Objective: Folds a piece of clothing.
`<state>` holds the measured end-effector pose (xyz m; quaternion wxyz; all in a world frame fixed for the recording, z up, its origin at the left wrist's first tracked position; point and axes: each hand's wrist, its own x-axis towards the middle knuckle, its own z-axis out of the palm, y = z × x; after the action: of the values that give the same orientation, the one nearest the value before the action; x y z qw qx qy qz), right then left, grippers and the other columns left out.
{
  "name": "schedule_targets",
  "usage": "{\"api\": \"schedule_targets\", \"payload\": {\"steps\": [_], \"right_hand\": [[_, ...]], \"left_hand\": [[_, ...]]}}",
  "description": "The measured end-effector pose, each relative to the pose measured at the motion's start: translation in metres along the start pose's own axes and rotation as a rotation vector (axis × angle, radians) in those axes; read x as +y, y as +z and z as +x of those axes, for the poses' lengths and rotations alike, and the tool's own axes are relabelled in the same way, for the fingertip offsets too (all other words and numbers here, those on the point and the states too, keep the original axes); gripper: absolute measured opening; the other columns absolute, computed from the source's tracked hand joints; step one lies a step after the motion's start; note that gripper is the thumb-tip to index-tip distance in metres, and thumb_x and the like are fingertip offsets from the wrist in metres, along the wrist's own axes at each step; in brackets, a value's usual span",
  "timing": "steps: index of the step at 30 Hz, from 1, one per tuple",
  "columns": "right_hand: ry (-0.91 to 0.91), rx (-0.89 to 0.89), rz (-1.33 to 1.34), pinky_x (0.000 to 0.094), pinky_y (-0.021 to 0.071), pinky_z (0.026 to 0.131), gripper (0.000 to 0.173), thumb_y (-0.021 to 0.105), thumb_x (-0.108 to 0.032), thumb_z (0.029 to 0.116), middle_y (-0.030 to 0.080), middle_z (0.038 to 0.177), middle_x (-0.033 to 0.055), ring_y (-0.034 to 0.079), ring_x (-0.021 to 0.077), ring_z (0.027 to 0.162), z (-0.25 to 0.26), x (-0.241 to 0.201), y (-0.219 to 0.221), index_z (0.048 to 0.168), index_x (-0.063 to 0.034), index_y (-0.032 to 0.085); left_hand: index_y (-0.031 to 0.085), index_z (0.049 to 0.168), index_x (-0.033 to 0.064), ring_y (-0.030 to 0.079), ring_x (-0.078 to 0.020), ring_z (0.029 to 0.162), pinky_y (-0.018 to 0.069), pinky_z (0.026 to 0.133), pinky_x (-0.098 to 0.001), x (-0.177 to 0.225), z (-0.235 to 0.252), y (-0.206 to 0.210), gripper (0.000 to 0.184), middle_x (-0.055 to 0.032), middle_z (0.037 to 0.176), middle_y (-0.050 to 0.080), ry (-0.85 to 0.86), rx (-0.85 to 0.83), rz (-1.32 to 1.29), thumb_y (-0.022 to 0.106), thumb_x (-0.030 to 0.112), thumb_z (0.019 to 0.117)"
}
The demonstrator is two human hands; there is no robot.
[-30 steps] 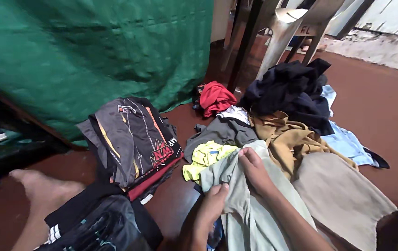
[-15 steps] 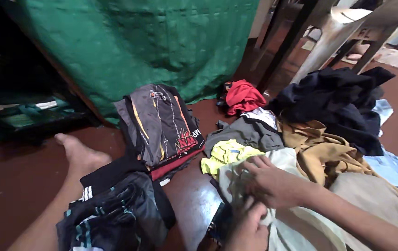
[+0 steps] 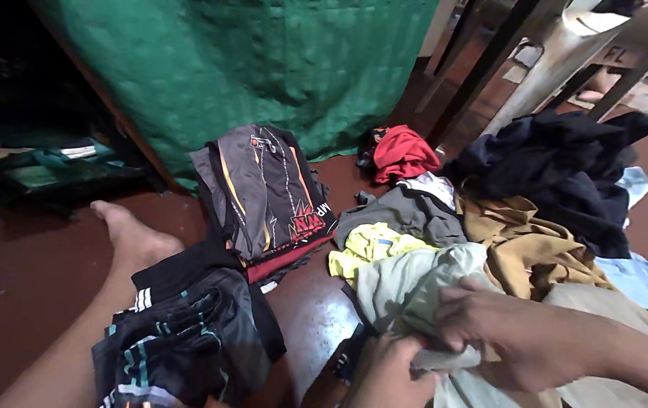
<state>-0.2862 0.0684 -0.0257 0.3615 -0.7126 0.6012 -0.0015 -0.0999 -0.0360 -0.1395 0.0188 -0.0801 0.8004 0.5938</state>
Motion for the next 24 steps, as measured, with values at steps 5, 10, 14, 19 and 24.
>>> {"api": "schedule_targets", "payload": {"steps": [5, 10, 14, 19, 24], "right_hand": [[0.328, -0.352, 0.037, 0.0686, 0.0397, 0.096, 0.032, 0.075, -0.029, 0.0926, 0.068, 0.098, 0.0222, 0.063, 0.0427, 0.1, 0.009, -0.03, -0.03, 0.113, -0.0053, 0.07], [0.621, -0.487, -0.242, 0.0776, 0.0206, 0.108, 0.055, 0.068, -0.047, 0.0949, 0.06, 0.138, 0.0178, 0.043, 0.0479, 0.136, 0.035, -0.035, -0.052, 0.139, -0.0145, 0.062], [0.559, -0.49, -0.26, 0.0773, 0.0183, 0.111, 0.063, 0.071, -0.046, 0.091, 0.05, 0.151, 0.017, 0.034, 0.0505, 0.143, 0.053, -0.046, -0.057, 0.139, -0.0081, 0.059], [0.408, -0.356, -0.214, 0.064, 0.0381, 0.097, 0.03, 0.067, -0.031, 0.096, 0.066, 0.105, 0.0173, 0.058, 0.0396, 0.11, 0.056, -0.03, -0.077, 0.112, -0.0061, 0.068], [0.202, -0.428, -0.416, 0.067, 0.0412, 0.093, 0.038, 0.069, 0.003, 0.0865, 0.068, 0.104, 0.0206, 0.06, 0.0454, 0.108, 0.072, -0.046, -0.062, 0.123, -0.0069, 0.068]], "left_hand": [[0.073, 0.105, -0.0033, 0.064, -0.0309, 0.11, 0.0469, 0.099, -0.054, -0.009, 0.001, -0.008, 0.031, -0.0171, 0.106, 0.071, 0.128, 0.004, -0.135, 0.07, 0.026, 0.094], [0.071, 0.097, -0.0072, 0.061, -0.028, 0.119, 0.0496, 0.101, -0.0422, 0.002, 0.001, -0.008, 0.027, -0.0242, 0.123, 0.065, 0.209, 0.072, -0.235, 0.059, 0.017, 0.0995], [0.077, 0.102, 0.0, 0.039, -0.0443, 0.141, 0.0292, 0.116, -0.0597, 0.014, -0.002, -0.012, 0.029, -0.0308, 0.144, 0.05, 0.111, 0.074, -0.168, 0.062, 0.025, 0.0969], [0.073, 0.099, -0.0015, 0.058, -0.0312, 0.118, 0.0452, 0.102, -0.0488, 0.003, -0.001, -0.019, 0.03, -0.0224, 0.12, 0.064, 0.157, 0.151, -0.216, 0.059, 0.025, 0.0986], [0.073, 0.093, -0.0044, 0.066, -0.0129, 0.089, 0.053, 0.085, -0.0319, 0.007, 0.002, -0.016, 0.029, -0.0132, 0.09, 0.071, 0.228, 0.228, -0.279, 0.058, 0.019, 0.0998]]}}
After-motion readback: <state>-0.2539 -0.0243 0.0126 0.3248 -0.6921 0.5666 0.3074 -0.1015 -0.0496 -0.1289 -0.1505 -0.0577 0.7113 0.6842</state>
